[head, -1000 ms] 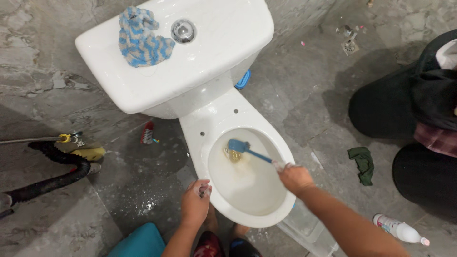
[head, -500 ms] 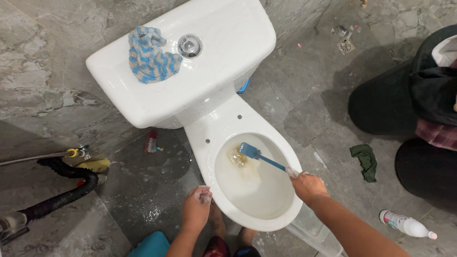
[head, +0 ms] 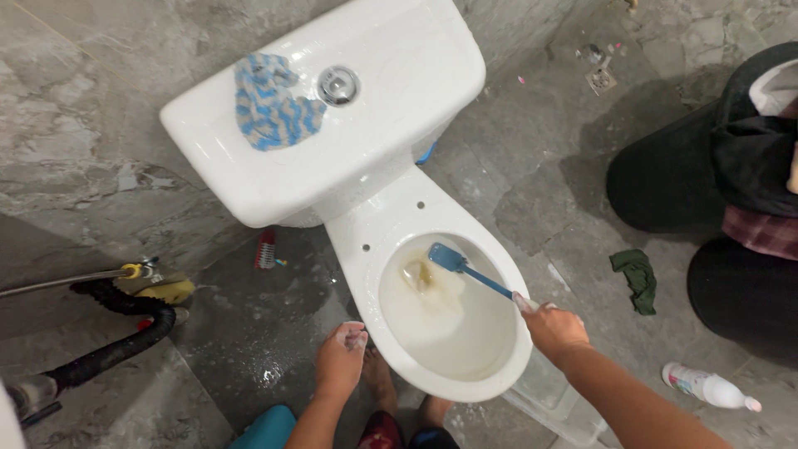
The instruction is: The person cleans a toilet by scrubbing the bowl with a blue brush and rinsing it with water from a plastic container. They also wipe the toilet tank with a cloth and pour water into the bowl to flush the cleaning solution.
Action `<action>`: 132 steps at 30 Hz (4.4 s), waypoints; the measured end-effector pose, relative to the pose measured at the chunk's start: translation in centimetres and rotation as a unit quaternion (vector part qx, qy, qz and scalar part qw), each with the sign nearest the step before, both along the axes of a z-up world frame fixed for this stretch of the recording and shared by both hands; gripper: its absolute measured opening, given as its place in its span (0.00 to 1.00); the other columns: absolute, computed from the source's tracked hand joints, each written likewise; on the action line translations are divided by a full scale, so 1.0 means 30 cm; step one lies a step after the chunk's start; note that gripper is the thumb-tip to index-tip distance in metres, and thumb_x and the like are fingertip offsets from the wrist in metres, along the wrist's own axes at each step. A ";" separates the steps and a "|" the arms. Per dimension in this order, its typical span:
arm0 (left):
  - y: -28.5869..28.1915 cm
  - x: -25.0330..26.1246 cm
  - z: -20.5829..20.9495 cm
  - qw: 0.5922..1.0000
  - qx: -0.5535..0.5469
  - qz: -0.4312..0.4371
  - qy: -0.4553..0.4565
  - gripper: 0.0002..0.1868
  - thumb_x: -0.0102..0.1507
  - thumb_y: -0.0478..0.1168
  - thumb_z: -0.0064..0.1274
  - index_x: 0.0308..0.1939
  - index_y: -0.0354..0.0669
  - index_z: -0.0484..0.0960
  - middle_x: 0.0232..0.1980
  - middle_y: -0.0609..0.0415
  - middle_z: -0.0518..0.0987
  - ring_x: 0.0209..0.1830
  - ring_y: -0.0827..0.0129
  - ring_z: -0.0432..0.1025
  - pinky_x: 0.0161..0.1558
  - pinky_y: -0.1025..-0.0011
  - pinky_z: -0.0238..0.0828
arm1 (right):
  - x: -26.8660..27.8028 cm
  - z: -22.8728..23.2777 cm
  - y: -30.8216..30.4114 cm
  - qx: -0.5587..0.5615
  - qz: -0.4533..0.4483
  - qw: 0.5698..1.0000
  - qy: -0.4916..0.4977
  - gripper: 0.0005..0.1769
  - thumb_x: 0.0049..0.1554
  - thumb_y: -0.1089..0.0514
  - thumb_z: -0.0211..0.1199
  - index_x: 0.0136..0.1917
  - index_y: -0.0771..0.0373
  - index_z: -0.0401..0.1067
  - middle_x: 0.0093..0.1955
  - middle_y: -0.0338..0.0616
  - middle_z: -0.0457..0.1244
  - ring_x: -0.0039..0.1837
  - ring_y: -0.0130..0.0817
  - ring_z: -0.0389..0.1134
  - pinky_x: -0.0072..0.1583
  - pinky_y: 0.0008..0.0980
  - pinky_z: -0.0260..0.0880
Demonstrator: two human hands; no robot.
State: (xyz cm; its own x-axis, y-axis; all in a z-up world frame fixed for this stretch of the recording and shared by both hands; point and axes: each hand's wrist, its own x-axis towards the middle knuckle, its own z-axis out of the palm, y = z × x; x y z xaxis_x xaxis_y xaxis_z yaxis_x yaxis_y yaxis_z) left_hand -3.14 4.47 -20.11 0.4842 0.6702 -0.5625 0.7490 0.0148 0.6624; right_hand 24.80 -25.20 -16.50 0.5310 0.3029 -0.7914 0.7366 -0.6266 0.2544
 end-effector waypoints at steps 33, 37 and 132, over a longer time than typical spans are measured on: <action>-0.101 -0.049 -0.191 0.998 -0.014 -0.045 0.037 0.12 0.61 0.41 0.59 0.47 0.43 0.85 0.45 0.51 0.85 0.43 0.66 0.81 0.48 0.69 0.76 | -0.534 -0.458 0.144 0.322 -0.410 0.839 0.153 0.23 0.65 0.48 0.44 0.64 0.62 0.69 0.53 0.64 0.67 0.59 0.60 0.67 0.61 0.50 0.68; -0.112 -0.047 -0.164 0.996 -0.031 -0.045 0.068 0.12 0.62 0.41 0.58 0.47 0.43 0.85 0.45 0.51 0.86 0.43 0.66 0.81 0.49 0.68 0.76 | -0.594 -0.383 0.082 0.290 -0.419 0.841 0.182 0.26 0.59 0.50 0.52 0.68 0.62 0.65 0.56 0.63 0.67 0.61 0.58 0.68 0.62 0.48 0.69; 0.050 -0.057 -0.156 0.997 -0.040 -0.007 0.073 0.12 0.63 0.40 0.57 0.50 0.44 0.85 0.42 0.54 0.88 0.41 0.70 0.81 0.46 0.72 0.76 | -0.084 -0.366 0.542 0.232 -0.847 -0.015 0.479 0.15 0.63 0.66 0.47 0.34 0.67 0.63 0.25 0.31 0.54 0.23 0.19 0.53 0.23 0.15 0.54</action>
State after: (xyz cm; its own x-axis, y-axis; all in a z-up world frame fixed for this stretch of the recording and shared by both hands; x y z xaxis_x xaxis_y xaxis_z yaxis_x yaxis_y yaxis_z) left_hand -4.84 5.99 -24.80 0.4022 0.6143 -0.6789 0.8379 0.0518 0.5433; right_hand 22.29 -8.93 -27.49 -0.0923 0.6040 -0.7916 -0.8836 0.3169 0.3448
